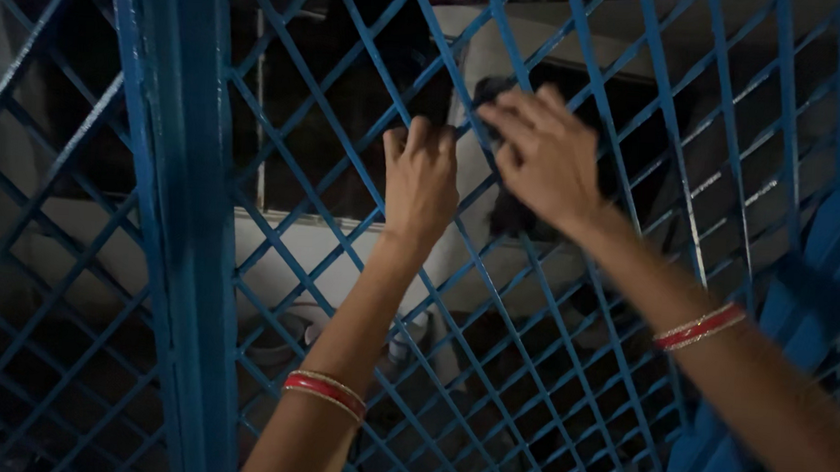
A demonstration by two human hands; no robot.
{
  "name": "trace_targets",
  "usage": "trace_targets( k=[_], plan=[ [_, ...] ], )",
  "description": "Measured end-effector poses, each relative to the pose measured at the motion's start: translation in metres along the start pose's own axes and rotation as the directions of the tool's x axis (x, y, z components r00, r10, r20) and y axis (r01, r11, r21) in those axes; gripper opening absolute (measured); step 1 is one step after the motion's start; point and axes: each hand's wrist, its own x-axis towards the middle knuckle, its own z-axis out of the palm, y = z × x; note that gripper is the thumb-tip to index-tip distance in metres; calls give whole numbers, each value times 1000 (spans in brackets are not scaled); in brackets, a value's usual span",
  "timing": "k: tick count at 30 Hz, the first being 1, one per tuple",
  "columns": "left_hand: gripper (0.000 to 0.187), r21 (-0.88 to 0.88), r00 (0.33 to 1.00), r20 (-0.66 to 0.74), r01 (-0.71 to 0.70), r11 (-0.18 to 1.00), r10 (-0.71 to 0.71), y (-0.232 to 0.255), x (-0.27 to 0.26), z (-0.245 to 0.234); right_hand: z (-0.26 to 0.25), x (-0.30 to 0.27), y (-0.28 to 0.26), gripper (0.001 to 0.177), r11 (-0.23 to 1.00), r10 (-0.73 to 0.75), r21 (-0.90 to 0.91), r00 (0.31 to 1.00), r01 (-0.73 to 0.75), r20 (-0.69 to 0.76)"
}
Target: The person wipes a blue metal security grill using a dark cloth, cleaning both the vertical bars and the mesh sections.
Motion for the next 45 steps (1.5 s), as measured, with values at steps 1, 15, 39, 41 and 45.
trace_targets(
  k=[1, 15, 39, 41, 45],
  plan=[
    [32, -65, 1000, -8, 11, 998, -11, -1, 1, 2, -2, 0, 9, 38, 998, -35, -44, 997, 38, 63],
    [36, -92, 998, 41, 43, 995, -39, 1, -3, -3, -5, 1, -20, 38, 999, 41, 6, 997, -41, -60],
    [40, -50, 997, 60, 46, 998, -43, 0, -3, -1, 3, 1, -23, 47, 996, 87, -29, 996, -87, -9],
    [43, -51, 999, 30, 16, 999, -15, 0, -3, -1, 2, 4, -28, 49, 996, 85, 20, 996, -85, 12],
    [38, -45, 996, 71, 53, 998, -50, 2, -1, -1, -14, 30, 4, 53, 968, 197, 157, 980, -195, -1]
  ],
)
